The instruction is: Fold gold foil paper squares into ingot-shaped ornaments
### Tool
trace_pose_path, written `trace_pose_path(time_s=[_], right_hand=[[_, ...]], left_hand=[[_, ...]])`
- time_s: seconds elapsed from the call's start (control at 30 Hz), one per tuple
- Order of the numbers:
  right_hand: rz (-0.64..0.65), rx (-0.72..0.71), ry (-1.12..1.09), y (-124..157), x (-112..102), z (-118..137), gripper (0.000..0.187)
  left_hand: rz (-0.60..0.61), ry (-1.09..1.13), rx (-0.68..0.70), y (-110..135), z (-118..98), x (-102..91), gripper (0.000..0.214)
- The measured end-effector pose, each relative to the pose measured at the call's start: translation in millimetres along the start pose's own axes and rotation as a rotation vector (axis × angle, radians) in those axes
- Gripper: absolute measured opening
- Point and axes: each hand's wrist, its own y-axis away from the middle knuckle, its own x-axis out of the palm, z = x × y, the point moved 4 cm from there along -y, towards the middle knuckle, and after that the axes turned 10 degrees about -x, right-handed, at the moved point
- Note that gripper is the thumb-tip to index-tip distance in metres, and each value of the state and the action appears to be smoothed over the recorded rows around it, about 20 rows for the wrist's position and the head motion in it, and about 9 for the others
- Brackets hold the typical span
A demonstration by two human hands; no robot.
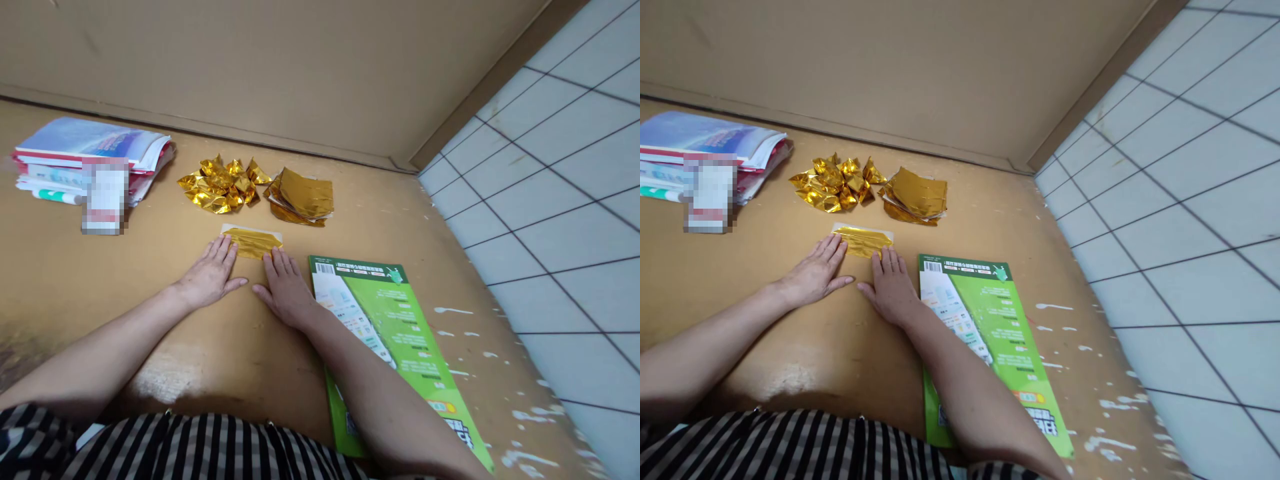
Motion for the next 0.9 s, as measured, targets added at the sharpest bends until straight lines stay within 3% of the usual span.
trace_pose_path(time_s=[0.1,0.3,0.5,0.7,0.9], right_hand=[[-0.005,-0.010,0.008,-0.1,-0.8,0.3,0.068],[0.014,0.002,0.018,-1.6,-5.8,2.6,0.068],[-0.009,0.013,0.032,-2.1,-11.7,6.6,0.066],[-0.009,-0.091,-0.034,-6.5,-11.6,11.3,0.057],[-0.023,-0.107,-0.126,-6.7,-8.5,9.6,0.059]], left_hand=[[-0.006,0.001,0.031,1.4,-6.8,-4.2,0.076],[0.050,0.049,0.228,7.0,-24.7,-8.0,0.060],[0.061,0.078,0.227,6.2,-22.9,-7.2,0.059],[0.069,0.097,0.226,5.7,-22.4,-5.1,0.061],[0.052,0.148,0.220,5.2,-21.9,-5.0,0.060]])
